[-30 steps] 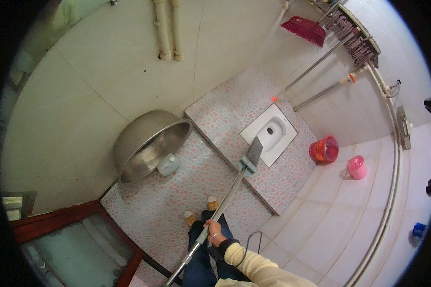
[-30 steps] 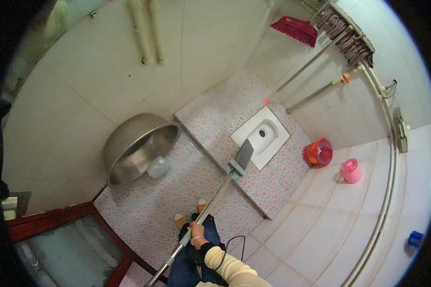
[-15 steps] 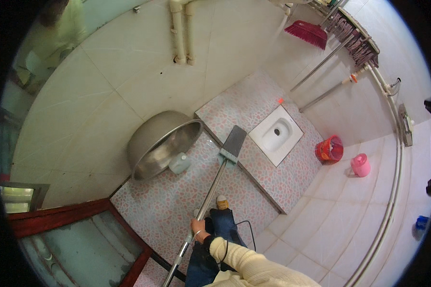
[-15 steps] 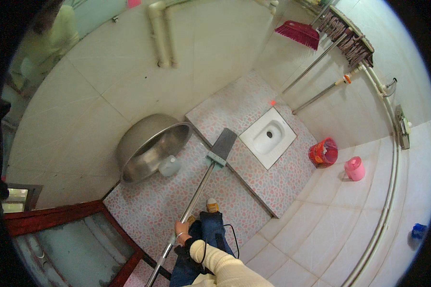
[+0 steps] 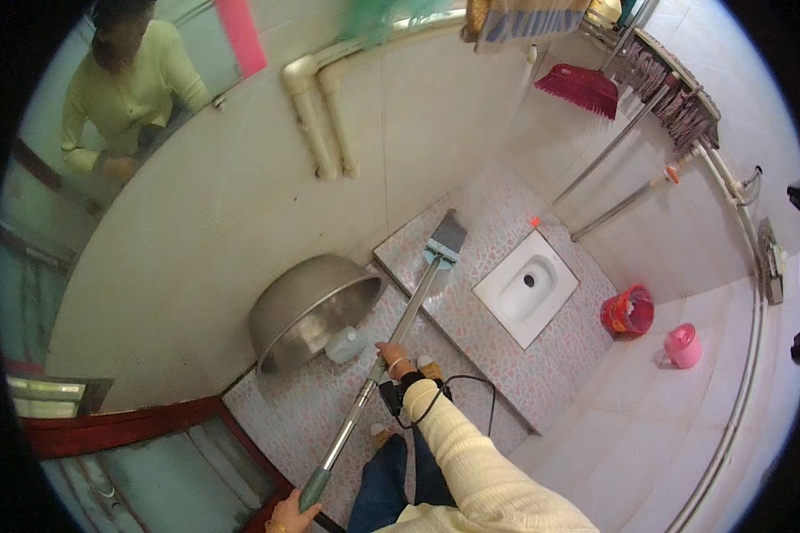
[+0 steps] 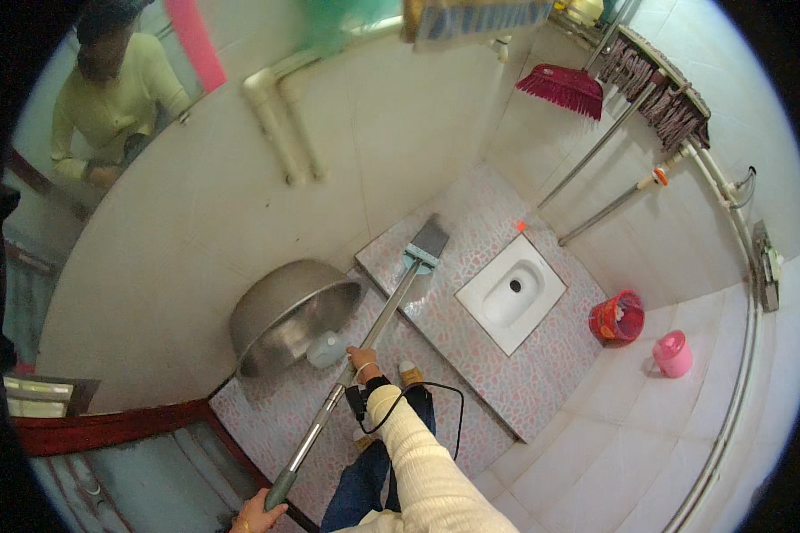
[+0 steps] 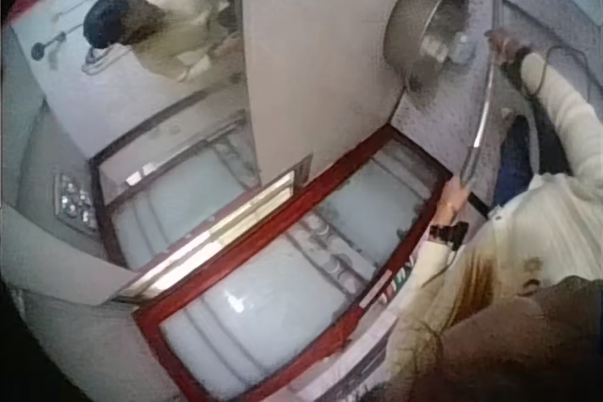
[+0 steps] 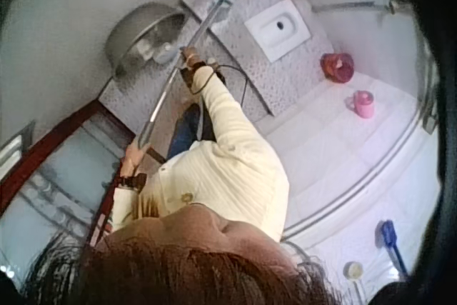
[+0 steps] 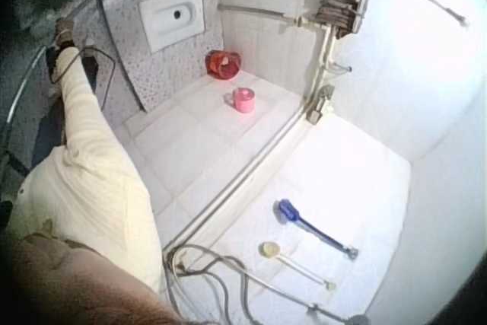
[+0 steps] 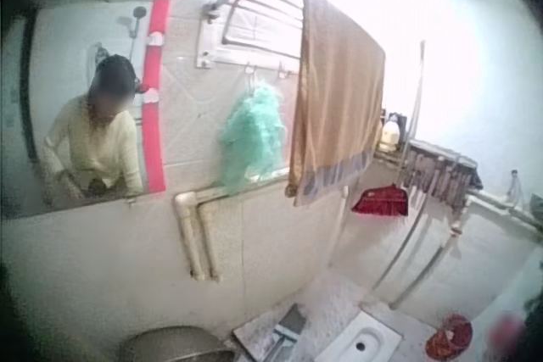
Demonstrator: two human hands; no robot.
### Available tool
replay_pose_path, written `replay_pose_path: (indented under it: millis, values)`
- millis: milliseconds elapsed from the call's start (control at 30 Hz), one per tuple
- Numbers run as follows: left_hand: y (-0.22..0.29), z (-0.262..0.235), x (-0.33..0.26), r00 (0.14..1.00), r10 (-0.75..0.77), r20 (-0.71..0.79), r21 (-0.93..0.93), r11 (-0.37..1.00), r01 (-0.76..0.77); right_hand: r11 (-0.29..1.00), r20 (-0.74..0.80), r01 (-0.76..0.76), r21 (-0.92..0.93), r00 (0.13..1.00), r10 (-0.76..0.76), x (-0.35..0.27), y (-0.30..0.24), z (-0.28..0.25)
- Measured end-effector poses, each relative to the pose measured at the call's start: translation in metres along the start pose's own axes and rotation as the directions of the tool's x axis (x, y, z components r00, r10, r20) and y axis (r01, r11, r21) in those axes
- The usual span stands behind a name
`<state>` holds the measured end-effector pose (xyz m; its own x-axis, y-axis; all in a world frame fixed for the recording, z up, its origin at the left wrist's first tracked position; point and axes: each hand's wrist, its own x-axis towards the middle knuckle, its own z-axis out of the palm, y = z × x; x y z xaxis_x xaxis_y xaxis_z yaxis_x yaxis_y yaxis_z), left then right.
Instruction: The person mops the floor of a garage, bedroom, and bathroom using a flat mop. They move the mop back and forth across tiled surfaces, navigating around a parked scooter, a bed, and bathroom fixtures.
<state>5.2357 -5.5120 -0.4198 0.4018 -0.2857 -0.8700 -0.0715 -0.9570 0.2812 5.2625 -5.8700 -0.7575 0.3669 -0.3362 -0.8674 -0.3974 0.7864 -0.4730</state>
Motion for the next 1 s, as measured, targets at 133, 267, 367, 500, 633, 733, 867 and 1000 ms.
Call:
replay_pose_path:
  millis: [133,267,367,500,633,733,867,1000]
  values:
    - [0.08,-0.024,0.016,1.0,-0.013,-0.015,0.032,0.999,0.013,0.995,0.004,0.037,0.094,0.999,-0.037,0.031,-0.063,-0.012]
    - [0.149,-0.046,0.042,0.949,0.215,-0.232,0.324,0.936,-0.133,0.958,0.098,0.165,-0.234,0.985,-0.145,0.07,-0.123,-0.036]
    - [0.202,-0.071,0.057,0.985,-0.031,-0.17,0.306,0.948,0.082,0.746,0.162,0.487,-0.454,0.868,-0.469,0.092,-0.166,-0.039]
    - [0.278,-0.096,0.072,0.964,0.03,-0.266,0.447,0.889,0.096,0.989,-0.016,0.129,0.07,0.992,-0.128,0.088,-0.229,-0.039]
    - [0.341,-0.105,0.09,0.915,0.111,-0.388,0.533,0.837,0.125,0.945,0.04,0.182,0.27,0.979,-0.2,0.091,-0.26,-0.033]
    - [0.366,-0.113,0.093,0.921,0.167,-0.351,0.564,0.823,0.066,0.848,0.101,0.095,0.521,0.98,-0.172,0.11,-0.257,-0.027]
    - [0.368,-0.115,0.079,0.926,0.138,-0.353,0.523,0.849,0.073,0.959,-0.099,0.282,0.014,0.955,-0.279,0.121,-0.245,-0.014]
    - [0.354,-0.12,0.057,0.92,0.166,-0.355,0.548,0.834,0.061,0.995,0.0,0.077,-0.058,0.997,-0.077,0.068,-0.245,-0.01]
